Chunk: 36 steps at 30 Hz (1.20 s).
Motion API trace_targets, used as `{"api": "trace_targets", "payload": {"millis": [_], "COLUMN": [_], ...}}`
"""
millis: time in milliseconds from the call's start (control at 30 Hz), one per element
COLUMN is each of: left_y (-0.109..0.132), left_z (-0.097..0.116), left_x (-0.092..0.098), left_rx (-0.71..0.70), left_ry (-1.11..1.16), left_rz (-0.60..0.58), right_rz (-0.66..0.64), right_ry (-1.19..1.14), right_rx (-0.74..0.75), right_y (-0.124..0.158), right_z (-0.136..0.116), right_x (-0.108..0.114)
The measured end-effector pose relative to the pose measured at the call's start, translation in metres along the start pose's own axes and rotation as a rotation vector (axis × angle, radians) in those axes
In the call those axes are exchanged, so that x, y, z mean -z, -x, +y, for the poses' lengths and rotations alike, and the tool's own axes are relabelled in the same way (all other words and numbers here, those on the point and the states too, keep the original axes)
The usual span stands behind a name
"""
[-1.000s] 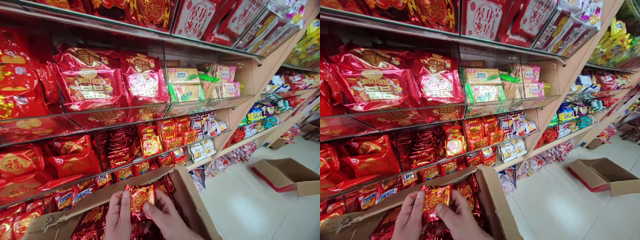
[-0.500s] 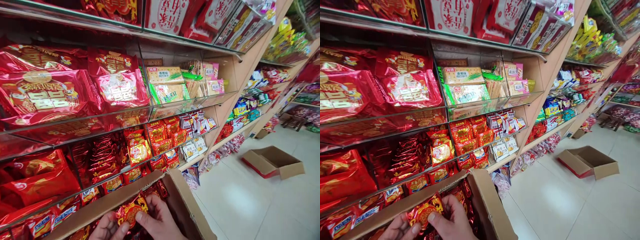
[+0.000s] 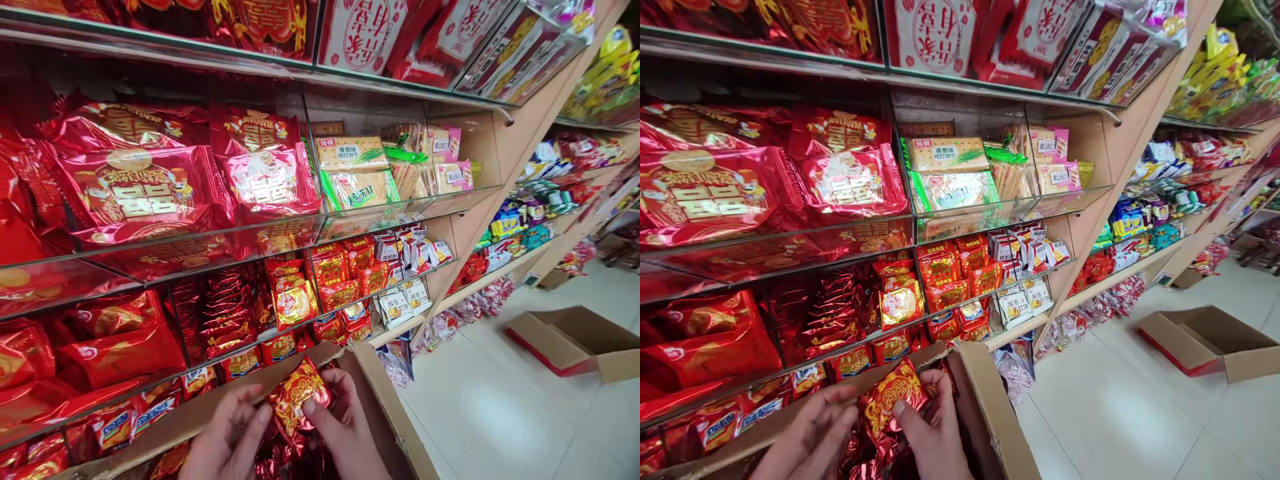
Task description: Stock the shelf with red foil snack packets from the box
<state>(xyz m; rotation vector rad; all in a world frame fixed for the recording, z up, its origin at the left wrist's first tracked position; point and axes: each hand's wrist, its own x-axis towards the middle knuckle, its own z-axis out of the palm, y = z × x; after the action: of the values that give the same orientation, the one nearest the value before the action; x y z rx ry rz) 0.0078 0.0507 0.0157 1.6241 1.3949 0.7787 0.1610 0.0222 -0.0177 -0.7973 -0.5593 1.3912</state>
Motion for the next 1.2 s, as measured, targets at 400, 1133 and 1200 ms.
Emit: {"api": "trace_targets", "payload": {"millis": [400,1133,1200], "left_y": [-0.121,-0.117,-0.114], "left_z": [0.074,0.058,0.056], "left_x": [0.026,0.048,0.047], "left_rx": [-0.449,-0.364,-0.368], "left_ry": [-1.144,-1.055,-1.035], "left_rz": [0.099,0.101,0.111], "right_rz": [-0.078,-0.228,-0.239], "right_ry": [0.059,1.715,1.897], "right_rx": [-0.077,0.7,0.648], "right_y": [-0.002,-0.079,-0.088], "right_z": [0.021,-0.088,-0.08], "right_x": [0.005,-0.092,-0.106]}}
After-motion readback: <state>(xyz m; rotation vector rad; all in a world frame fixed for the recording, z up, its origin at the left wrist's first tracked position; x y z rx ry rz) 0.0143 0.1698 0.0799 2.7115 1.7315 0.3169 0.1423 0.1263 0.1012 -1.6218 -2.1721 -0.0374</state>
